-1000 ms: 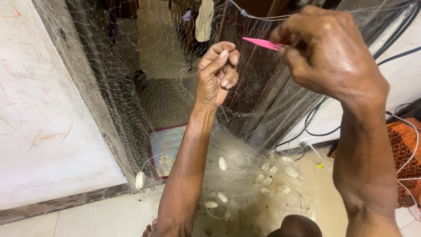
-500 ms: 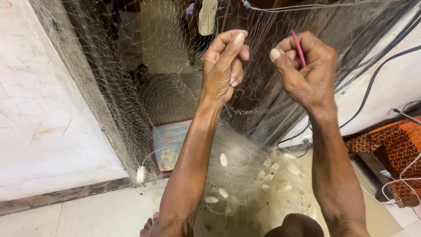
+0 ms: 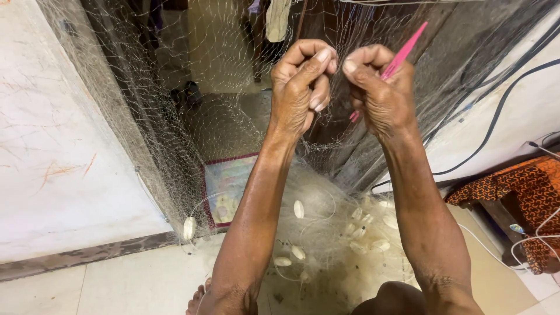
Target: Repairing a fine-mesh fishing net using a netting needle
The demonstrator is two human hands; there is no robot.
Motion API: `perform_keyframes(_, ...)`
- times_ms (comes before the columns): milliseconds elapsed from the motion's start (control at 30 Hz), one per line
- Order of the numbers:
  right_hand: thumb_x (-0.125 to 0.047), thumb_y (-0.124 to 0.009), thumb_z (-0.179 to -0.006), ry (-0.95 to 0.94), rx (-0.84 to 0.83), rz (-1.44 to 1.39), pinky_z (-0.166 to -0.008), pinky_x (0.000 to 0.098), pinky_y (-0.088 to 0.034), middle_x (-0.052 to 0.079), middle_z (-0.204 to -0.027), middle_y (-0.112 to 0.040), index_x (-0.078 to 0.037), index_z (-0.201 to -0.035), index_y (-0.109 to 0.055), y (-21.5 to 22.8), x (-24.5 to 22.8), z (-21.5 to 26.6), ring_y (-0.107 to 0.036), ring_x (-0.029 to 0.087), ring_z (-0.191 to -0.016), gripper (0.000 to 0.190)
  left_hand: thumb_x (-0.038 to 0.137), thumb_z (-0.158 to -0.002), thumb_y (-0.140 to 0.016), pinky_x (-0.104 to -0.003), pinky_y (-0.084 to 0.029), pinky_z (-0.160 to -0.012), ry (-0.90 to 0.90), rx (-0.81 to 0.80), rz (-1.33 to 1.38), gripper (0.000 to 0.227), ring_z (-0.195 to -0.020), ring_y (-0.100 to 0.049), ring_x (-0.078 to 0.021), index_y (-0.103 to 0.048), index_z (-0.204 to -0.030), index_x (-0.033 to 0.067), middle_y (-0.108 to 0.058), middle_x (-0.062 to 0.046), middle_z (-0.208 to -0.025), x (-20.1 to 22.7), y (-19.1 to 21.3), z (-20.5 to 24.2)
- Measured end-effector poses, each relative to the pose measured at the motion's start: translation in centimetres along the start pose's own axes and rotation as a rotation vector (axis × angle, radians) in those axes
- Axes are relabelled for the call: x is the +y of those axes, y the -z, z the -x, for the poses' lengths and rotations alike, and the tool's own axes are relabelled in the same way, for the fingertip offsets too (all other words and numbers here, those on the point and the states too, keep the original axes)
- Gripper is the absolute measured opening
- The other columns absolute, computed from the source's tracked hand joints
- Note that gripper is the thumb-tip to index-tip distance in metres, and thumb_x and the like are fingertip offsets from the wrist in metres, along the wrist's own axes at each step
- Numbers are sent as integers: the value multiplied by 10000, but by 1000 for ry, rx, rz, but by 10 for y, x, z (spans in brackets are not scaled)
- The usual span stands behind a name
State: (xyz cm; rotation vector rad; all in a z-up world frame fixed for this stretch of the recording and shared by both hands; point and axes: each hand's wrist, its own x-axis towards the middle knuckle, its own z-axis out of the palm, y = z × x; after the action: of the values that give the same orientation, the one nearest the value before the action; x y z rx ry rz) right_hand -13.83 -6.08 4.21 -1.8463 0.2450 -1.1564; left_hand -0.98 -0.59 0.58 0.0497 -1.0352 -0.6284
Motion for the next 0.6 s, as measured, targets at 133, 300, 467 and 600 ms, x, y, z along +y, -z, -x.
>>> perform_keyframes(133, -150, -658, -929, 10, -5, -61, -376, 178, -357, -62, -660, -505, -121, -861, -600, 0, 1, 4, -394, 29, -453, 94, 139, -944, -593, -175, -303, -344, 34, 14, 40, 91, -431, -380, -42, -576, -909, 57, -573, -47, -835, 3, 2, -1)
perform_keyframes(300, -200, -614, -959, 80, -36, 66, -408, 199, -384, -56, -679, -495, -122, -888, -573, 3, 0, 9, -404, 46, -477, 113, 193, -994, -533, -165, -277, -299, 32, 37, -68, 170, -415, -367, -31, -597, -1011, 36, -601, -60, -821, -2, 8, -3)
perform_keyframes(467, -171, -628, -927, 72, -23, 5, -361, 207, -317, -51, -603, -417, -93, -877, -559, -3, -8, 14, -338, 42, -428, 116, 211, -904, -672, -158, -279, -312, 26, 130, -201, 130, -397, -378, -31, -659, -966, 98, -602, -35, -711, 0, -3, -1)
perform_keyframes(600, -171, -625, -935, 101, -39, 18, -373, 191, -301, -51, -648, -454, -111, -876, -561, 6, -5, 13, -337, 32, -445, 105, 152, -881, -663, -162, -253, -293, 29, 178, -153, 101, -375, -343, -17, -657, -898, 52, -606, -48, -736, 0, -7, -3)
